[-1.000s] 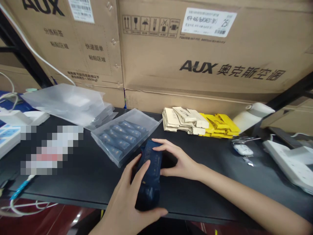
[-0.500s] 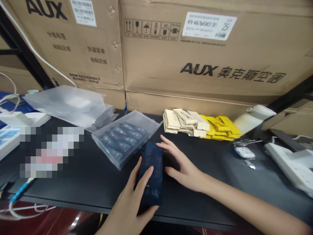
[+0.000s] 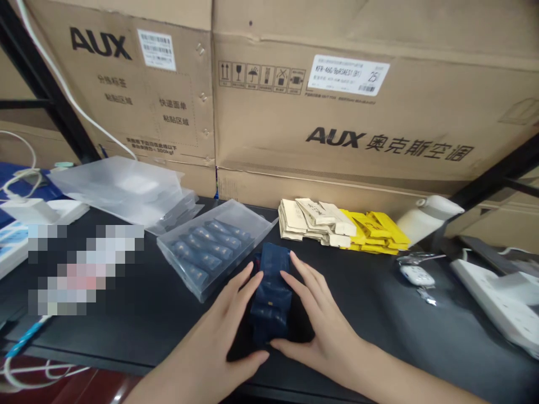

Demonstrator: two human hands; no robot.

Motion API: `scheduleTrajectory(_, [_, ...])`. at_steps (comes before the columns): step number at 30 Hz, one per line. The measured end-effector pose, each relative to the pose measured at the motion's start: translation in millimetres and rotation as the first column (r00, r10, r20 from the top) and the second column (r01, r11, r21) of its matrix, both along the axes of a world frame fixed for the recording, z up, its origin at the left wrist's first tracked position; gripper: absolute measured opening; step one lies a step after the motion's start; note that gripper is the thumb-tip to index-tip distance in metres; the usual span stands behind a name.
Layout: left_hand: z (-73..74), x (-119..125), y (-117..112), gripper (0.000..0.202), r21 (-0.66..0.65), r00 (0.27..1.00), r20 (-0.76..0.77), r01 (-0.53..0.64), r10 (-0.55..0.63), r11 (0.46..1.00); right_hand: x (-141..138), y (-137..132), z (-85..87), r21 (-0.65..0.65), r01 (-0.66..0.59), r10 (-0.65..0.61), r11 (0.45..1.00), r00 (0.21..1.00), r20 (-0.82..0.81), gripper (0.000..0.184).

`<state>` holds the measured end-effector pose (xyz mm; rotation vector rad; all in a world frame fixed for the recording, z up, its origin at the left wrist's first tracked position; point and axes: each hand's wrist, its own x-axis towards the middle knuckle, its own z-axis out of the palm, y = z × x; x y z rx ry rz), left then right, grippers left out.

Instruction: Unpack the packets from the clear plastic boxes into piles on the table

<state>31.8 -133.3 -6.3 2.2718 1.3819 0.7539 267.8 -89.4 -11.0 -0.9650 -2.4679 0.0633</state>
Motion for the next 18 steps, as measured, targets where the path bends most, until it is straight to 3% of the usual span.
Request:
scheduleTrajectory(3, [15.4,-27,4,0.065,0.135,0.996,0.038,-0.084,0.079,0.987,-6,0,7.0,0.109,-0.095,0.086,0.989,0.993,0.086,0.087])
scheduleTrajectory(5, [19.7,-46,14,0.053,0.229,0.988,0.019,-0.152,0.151,0.961,-11,-1,10.2,0.107,-0.175,0.155,0.979,0.973,0.173,0.078])
scheduleTrajectory(7, [16.1,-62,27,0.059,0.284,0.976,-0.112,-0.146,0.184,0.948,-16,-1,11.4,0.071,-0.203,0.183,0.977,0.958,0.222,0.067])
scheduleTrajectory(9, [6.3,-72,36,0.065,0.293,0.946,-0.292,-0.053,0.143,0.955,-19,2,11.4,0.042,-0.194,0.180,0.980,0.956,0.230,0.059])
scheduleTrajectory(12, [-10.5,-71,36,0.068,0.377,0.885,-0.411,-0.054,0.219,0.925,-18,9,11.8,0.022,-0.197,0.187,0.980,0.956,0.225,0.052])
scheduleTrajectory(18, [-24.2,-37,3,0.063,0.553,0.787,-0.398,-0.204,0.471,0.808,-11,35,15.0,0.016,-0.266,0.255,0.964,0.937,0.240,0.050])
